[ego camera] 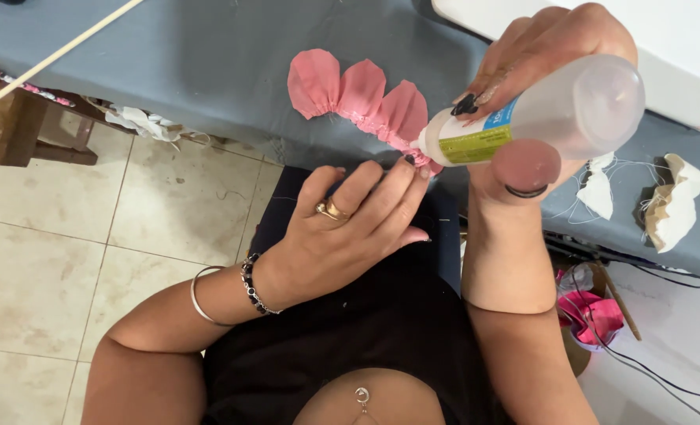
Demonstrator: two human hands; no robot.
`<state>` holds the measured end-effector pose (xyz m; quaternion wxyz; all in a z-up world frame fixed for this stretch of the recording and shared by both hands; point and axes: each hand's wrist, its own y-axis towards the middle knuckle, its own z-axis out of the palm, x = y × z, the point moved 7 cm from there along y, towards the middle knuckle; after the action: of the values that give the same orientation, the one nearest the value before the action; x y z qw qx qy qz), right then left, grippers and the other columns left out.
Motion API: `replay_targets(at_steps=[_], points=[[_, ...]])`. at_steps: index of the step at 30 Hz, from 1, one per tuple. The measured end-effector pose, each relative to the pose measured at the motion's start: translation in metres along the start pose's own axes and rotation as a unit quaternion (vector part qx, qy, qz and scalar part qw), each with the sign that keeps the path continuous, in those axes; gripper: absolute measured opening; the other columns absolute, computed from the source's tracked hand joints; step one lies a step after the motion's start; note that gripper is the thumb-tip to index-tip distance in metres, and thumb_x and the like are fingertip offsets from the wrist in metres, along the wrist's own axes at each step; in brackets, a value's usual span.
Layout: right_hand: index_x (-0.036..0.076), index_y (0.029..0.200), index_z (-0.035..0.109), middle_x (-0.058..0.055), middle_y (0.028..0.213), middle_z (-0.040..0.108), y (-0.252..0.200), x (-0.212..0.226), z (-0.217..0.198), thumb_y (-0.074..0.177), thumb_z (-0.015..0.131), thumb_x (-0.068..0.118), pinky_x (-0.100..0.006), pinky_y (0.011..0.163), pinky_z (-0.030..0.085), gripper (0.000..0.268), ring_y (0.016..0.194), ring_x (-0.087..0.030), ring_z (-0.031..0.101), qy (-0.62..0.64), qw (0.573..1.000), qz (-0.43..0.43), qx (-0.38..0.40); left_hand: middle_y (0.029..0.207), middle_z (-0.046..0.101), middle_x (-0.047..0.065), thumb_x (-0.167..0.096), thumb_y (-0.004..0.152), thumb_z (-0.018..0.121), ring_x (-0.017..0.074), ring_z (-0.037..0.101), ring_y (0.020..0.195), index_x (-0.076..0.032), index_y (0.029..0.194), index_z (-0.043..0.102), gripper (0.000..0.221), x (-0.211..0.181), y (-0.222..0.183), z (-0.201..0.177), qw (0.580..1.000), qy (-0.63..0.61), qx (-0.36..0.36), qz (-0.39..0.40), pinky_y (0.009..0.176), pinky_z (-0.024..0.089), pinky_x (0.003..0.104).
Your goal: Assembling decorative fabric flowers by gluing and wrapping petals onto a central stem
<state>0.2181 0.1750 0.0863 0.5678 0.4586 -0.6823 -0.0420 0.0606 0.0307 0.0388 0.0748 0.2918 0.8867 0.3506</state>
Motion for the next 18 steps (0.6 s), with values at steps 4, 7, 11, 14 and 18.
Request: replay_targets(at_steps=[4, 7, 11, 14, 18], points=[[-0.007, 0.089, 0.07, -0.024, 0.088, 0.074, 0.0, -0.012, -0.006, 0.055, 0.068, 0.06, -0.034, 0.074, 0.06, 0.075, 0.074, -0.031, 0.077, 0.001, 0.97, 0.056, 0.235, 0.136, 0.061, -0.007, -0.066, 0.111, 0.052, 0.0123, 0.052, 0.121, -0.028, 0.13, 0.071, 0.047, 0.0, 0.002, 0.001, 1.0, 0.029, 0.007, -0.011, 0.092, 0.043, 0.032], [-0.007, 0.076, 0.061, -0.026, 0.074, 0.064, -0.006, 0.0, 0.003, 0.055, 0.067, 0.068, -0.034, 0.051, 0.051, 0.078, 0.055, -0.031, 0.067, 0.04, 0.999, 0.02, -0.017, 0.133, 0.062, -0.007, -0.073, 0.107, 0.064, 0.0108, 0.055, 0.118, -0.031, 0.129, 0.067, 0.048, 0.003, 0.004, 0.001, 0.999, 0.027, 0.025, -0.023, 0.097, 0.042, 0.034], [-0.008, 0.078, 0.062, -0.023, 0.076, 0.066, -0.002, -0.001, -0.016, 0.048, 0.064, 0.068, -0.035, 0.066, 0.059, 0.082, 0.064, -0.031, 0.071, 0.01, 0.998, 0.047, 0.044, 0.135, 0.06, -0.005, -0.075, 0.106, 0.065, 0.0119, 0.053, 0.12, -0.031, 0.132, 0.065, 0.051, 0.005, 0.005, 0.001, 0.999, 0.016, 0.041, -0.019, 0.098, 0.042, 0.036], [-0.009, 0.08, 0.065, -0.026, 0.074, 0.069, 0.008, -0.001, -0.02, 0.084, 0.025, 0.09, -0.043, 0.07, 0.063, 0.107, 0.064, -0.039, 0.074, 0.018, 0.978, 0.006, 0.21, 0.134, 0.058, -0.004, -0.077, 0.098, 0.078, 0.012, 0.054, 0.12, -0.029, 0.132, 0.064, 0.06, 0.005, 0.007, 0.001, 0.999, -0.007, 0.052, -0.011, 0.1, 0.043, 0.036], [-0.003, 0.095, 0.07, -0.022, 0.087, 0.077, 0.002, -0.007, -0.011, 0.073, 0.052, 0.076, -0.043, 0.078, 0.068, 0.084, 0.078, -0.037, 0.082, 0.067, 0.929, -0.018, 0.364, 0.135, 0.058, -0.002, -0.074, 0.097, 0.078, 0.0123, 0.057, 0.119, -0.027, 0.133, 0.064, 0.061, 0.005, 0.007, 0.001, 0.998, -0.014, 0.066, -0.006, 0.101, 0.043, 0.037]])
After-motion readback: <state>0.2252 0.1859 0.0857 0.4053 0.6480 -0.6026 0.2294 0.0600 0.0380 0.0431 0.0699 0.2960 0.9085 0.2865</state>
